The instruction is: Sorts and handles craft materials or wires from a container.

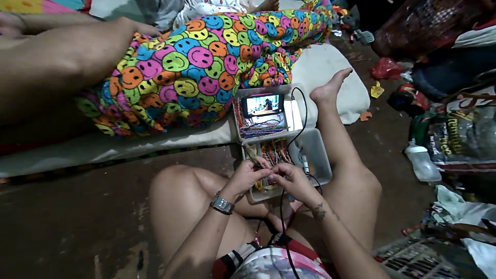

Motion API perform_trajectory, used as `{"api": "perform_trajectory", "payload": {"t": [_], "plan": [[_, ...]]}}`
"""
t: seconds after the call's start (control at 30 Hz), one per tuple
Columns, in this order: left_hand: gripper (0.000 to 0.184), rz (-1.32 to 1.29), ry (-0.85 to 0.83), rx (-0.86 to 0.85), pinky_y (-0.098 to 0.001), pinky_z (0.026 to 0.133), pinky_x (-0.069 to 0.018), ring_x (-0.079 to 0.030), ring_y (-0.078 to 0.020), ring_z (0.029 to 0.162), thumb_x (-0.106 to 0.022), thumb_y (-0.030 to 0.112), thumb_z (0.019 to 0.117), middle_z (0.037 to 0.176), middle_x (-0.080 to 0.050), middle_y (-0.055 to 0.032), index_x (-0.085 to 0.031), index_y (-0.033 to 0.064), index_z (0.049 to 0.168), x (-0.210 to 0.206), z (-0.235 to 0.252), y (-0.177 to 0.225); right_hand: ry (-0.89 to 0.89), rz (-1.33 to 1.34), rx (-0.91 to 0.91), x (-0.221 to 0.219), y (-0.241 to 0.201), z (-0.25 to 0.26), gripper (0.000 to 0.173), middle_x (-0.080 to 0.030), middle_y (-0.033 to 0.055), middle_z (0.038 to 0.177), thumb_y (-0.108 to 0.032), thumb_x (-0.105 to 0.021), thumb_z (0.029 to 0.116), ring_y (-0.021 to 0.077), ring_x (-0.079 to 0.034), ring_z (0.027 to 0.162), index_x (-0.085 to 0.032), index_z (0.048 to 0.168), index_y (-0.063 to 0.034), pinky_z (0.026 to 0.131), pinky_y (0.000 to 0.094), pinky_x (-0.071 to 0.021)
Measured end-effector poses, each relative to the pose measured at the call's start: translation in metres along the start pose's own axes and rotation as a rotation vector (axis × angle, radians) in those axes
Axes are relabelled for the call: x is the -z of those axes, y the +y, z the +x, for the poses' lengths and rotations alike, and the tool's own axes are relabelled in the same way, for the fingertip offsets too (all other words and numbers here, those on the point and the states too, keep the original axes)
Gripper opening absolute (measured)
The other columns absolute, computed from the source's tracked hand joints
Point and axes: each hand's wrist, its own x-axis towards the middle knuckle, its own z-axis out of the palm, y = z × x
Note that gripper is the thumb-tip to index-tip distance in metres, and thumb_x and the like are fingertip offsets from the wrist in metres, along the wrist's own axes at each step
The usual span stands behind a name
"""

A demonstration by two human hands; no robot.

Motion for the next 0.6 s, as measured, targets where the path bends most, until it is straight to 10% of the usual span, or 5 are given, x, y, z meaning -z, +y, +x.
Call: {"api": "perform_trajectory", "payload": {"t": [0.37, 0.6], "plan": [[0.009, 0.058, 0.065, 0.025, -0.0177, 0.067, -0.0532, -0.060, -0.0005, 0.070, -0.067, 0.001, 0.0928, 0.086, -0.065, 0.0073, -0.065, 0.0075, 0.098, 0.003, -0.001, 0.008, 0.159, -0.182, 0.049, -0.004, -0.001, -0.001, 0.020, -0.070, 0.0128, 0.096, -0.018, -0.061, 0.0991, 0.0202, -0.067, 0.086, -0.070, 0.102, 0.0002, 0.081, 0.0376, -0.0562], [0.012, -0.066, 0.123, 0.009, -0.0220, 0.072, -0.0575, -0.065, -0.0041, 0.074, -0.067, -0.002, 0.0917, 0.090, -0.068, 0.0036, -0.064, 0.0050, 0.100, -0.005, 0.001, 0.003, 0.172, -0.003, 0.023, -0.012, -0.001, -0.001, 0.020, -0.074, 0.0029, 0.093, -0.021, -0.065, 0.0990, 0.0033, -0.068, 0.083, -0.075, 0.105, -0.0041, 0.080, 0.0227, -0.0561]]}}
